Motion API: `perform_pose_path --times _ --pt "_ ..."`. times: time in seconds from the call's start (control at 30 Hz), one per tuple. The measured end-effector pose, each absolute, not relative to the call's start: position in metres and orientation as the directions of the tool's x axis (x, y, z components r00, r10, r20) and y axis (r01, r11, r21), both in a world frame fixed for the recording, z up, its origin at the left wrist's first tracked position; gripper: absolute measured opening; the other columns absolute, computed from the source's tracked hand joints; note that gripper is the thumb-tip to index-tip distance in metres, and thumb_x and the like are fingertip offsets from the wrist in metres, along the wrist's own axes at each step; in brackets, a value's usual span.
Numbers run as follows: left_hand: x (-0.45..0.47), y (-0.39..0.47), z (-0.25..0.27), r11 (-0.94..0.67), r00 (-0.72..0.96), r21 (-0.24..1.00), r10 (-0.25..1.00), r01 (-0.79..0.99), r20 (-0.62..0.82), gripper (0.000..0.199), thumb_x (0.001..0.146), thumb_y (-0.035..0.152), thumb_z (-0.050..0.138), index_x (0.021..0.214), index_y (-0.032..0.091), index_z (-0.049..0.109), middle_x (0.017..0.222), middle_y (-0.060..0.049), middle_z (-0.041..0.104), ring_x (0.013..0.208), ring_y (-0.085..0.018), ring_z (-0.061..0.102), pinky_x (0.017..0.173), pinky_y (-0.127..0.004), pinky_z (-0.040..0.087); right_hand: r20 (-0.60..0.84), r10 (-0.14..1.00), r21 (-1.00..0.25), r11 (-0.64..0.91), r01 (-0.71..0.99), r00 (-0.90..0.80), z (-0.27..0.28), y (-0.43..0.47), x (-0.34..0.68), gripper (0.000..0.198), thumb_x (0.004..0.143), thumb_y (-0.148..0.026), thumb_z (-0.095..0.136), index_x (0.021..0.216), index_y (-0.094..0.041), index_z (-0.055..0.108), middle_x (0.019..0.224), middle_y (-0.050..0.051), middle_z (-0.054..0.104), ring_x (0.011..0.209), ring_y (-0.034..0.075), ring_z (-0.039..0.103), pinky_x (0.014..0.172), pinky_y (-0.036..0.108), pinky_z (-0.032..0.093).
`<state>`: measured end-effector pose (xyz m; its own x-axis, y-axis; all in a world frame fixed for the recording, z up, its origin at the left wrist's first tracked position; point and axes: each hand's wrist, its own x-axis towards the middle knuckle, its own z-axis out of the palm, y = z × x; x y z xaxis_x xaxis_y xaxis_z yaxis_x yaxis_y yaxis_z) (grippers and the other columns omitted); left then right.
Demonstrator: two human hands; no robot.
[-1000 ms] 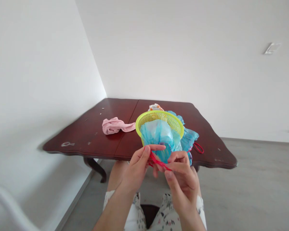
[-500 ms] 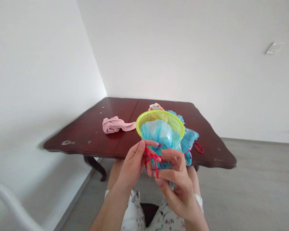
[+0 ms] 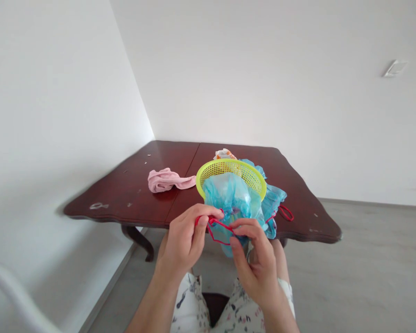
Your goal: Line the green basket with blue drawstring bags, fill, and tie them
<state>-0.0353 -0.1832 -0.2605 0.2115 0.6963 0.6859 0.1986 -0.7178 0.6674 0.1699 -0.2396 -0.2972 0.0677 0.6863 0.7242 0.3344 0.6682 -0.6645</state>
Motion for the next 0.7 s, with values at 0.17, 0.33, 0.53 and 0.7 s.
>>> perform_pose_path --times 0.17,0.33,0.53,0.7 --pt "-0.036 -0.183 -0.264 -0.749 0.237 0.649 0.66 0.132 0.713 0.039 0.131 0.039 0.049 0.145 0.032 0.085 0.135 -0.004 0.091 0.125 -0.019 0.087 0.114 -0.029 0.066 0.558 0.82 -0.823 0.529 0.205 0.125 -0.291 -0.243 0.166 0.024 0.125 -0.031 0.06 0.141 -0.036 0.077 0.116 0.003 0.086 0.101 0.019 0.084 0.09 0.028 0.069" --pt "-0.025 -0.187 -0.267 -0.799 0.393 0.595 0.521 -0.089 0.758 0.049 0.131 0.05 0.047 0.166 0.032 0.076 0.157 -0.008 0.084 0.149 -0.027 0.08 0.137 -0.043 0.057 0.428 0.901 -0.899 0.432 -0.069 0.071 -0.275 -0.236 0.165 0.026 0.12 -0.053 0.072 0.121 -0.032 0.088 0.101 0.004 0.086 0.092 0.022 0.082 0.083 0.031 0.07" --pt "-0.017 -0.186 -0.268 -0.812 0.408 0.556 0.452 -0.18 0.793 0.053 0.13 0.057 0.044 0.161 0.033 0.08 0.154 -0.006 0.086 0.17 -0.029 0.062 0.154 -0.053 0.033 0.376 0.917 -0.838 0.398 -0.373 0.135 -0.273 -0.223 0.169 0.021 0.106 -0.049 0.094 0.097 -0.03 0.091 0.087 0.001 0.079 0.079 0.015 0.068 0.076 0.025 0.058" --pt "-0.015 -0.185 -0.269 -0.841 0.401 0.516 0.422 -0.162 0.813 0.05 0.13 0.056 0.043 0.146 0.034 0.085 0.143 -0.003 0.09 0.171 -0.027 0.061 0.155 -0.056 0.03 0.288 0.948 -0.784 0.316 -0.534 0.139 -0.261 -0.216 0.181 0.025 0.104 -0.047 0.093 0.091 -0.027 0.086 0.091 0.002 0.071 0.086 0.017 0.064 0.079 0.026 0.056"
